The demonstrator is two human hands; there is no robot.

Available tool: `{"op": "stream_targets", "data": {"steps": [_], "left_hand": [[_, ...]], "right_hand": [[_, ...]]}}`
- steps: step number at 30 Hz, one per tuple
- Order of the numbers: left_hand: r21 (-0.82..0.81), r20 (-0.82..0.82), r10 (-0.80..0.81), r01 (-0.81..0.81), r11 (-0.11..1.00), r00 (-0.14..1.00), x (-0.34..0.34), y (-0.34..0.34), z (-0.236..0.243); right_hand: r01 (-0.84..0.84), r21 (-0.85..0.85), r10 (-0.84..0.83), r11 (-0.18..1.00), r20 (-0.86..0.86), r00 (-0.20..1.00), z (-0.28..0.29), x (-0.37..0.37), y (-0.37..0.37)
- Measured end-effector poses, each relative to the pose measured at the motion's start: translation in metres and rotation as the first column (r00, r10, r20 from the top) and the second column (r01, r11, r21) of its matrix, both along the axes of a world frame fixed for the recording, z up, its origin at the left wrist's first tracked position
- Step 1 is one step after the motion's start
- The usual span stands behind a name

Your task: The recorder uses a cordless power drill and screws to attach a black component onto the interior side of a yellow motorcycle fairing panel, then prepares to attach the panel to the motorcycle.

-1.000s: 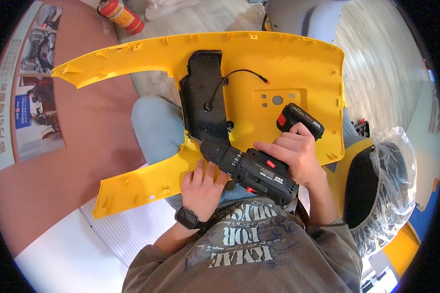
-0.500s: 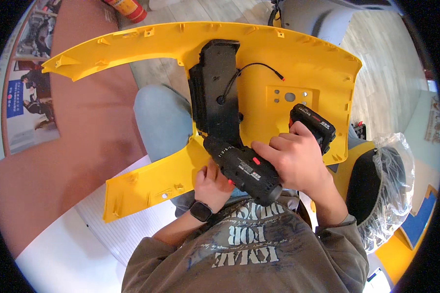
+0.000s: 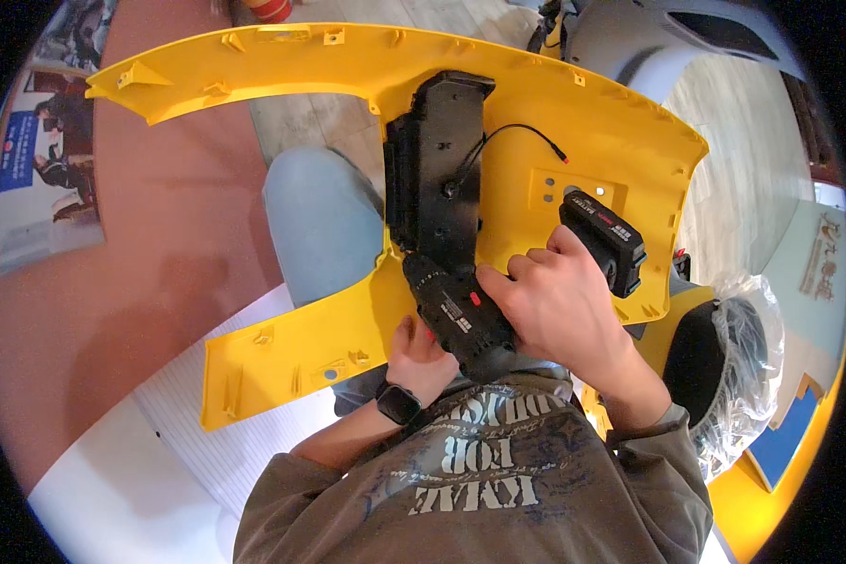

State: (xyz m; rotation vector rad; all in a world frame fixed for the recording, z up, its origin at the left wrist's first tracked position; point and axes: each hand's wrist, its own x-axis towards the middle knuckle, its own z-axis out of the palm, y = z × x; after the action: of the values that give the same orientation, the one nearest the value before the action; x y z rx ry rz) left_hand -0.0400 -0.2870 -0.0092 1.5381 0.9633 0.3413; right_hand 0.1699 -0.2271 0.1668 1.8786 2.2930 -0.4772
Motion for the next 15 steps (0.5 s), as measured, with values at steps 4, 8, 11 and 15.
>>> {"op": "stream_targets", "data": {"steps": [4,8,11,15], "left_hand": [[0.607,-0.687,-0.037,0.601,0.521,0.726,-0.003,0.007,0.017],[0.633,-0.675,-0.004,0.582,0.511,0.738,0.001,0.015,0.029],[0.644,-0.638,-0.018,0.546,0.535,0.770,0.003,0.017,0.030],[0.698,-0.513,-0.058,0.455,0.553,0.857,0.001,0.021,0.027]], "right_hand": [[-0.016,0.041,0.015,0.999,0.038,0.999,0.000,-0.006,0.005],[-0.011,0.024,0.010,1.000,0.039,0.999,0.001,-0.009,0.007],[-0.012,0.022,0.011,1.000,0.038,0.999,0.000,-0.011,0.008],[-0.023,0.034,0.021,0.999,0.060,0.998,-0.002,-0.014,0.009]]}}
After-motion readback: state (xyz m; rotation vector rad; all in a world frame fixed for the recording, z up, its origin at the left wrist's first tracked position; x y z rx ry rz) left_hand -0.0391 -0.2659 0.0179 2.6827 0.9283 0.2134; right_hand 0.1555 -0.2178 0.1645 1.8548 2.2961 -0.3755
